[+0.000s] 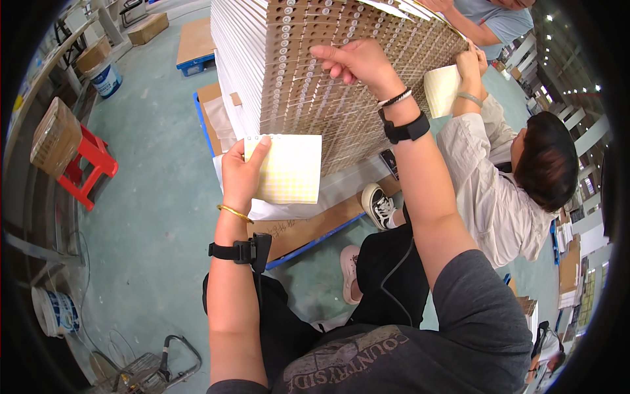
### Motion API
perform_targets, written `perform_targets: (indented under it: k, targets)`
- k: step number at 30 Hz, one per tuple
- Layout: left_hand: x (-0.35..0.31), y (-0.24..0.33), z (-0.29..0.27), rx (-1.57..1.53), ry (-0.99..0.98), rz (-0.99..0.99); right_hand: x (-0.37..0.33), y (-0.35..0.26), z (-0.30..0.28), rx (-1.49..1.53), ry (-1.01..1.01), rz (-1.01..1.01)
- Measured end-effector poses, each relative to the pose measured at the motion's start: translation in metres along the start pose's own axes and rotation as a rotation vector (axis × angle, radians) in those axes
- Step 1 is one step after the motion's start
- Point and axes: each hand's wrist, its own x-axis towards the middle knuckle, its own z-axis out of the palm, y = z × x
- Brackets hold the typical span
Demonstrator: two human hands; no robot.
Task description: The person is peeling small circular stickers from a sheet and applying them to the edges of a large stack of white boards.
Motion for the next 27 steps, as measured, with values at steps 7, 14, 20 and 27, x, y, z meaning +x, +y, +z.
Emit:
perform_targets:
  k: [7,14,20,27]
  targets:
    - [-0.004,0.006,0.0,-0.017,-0.022,0.034,-0.009,-0.007,0.003,-0.004,-0.026,0.043]
    - [-0.005,0.014,0.001,-0.049,-0.059,0.067,-0.066,0.01,0.049,-0.095,-0.366,-0.43]
    - [-0.005,0.01,0.001,0.012,-0.055,0.079,-0.074,0.015,0.059,-0.152,-0.317,-0.459]
    - [-0.007,0.013,0.003,-0.028,-0.054,0.073,-0.077,0.018,0.065,-0.187,-0.226,-0.565]
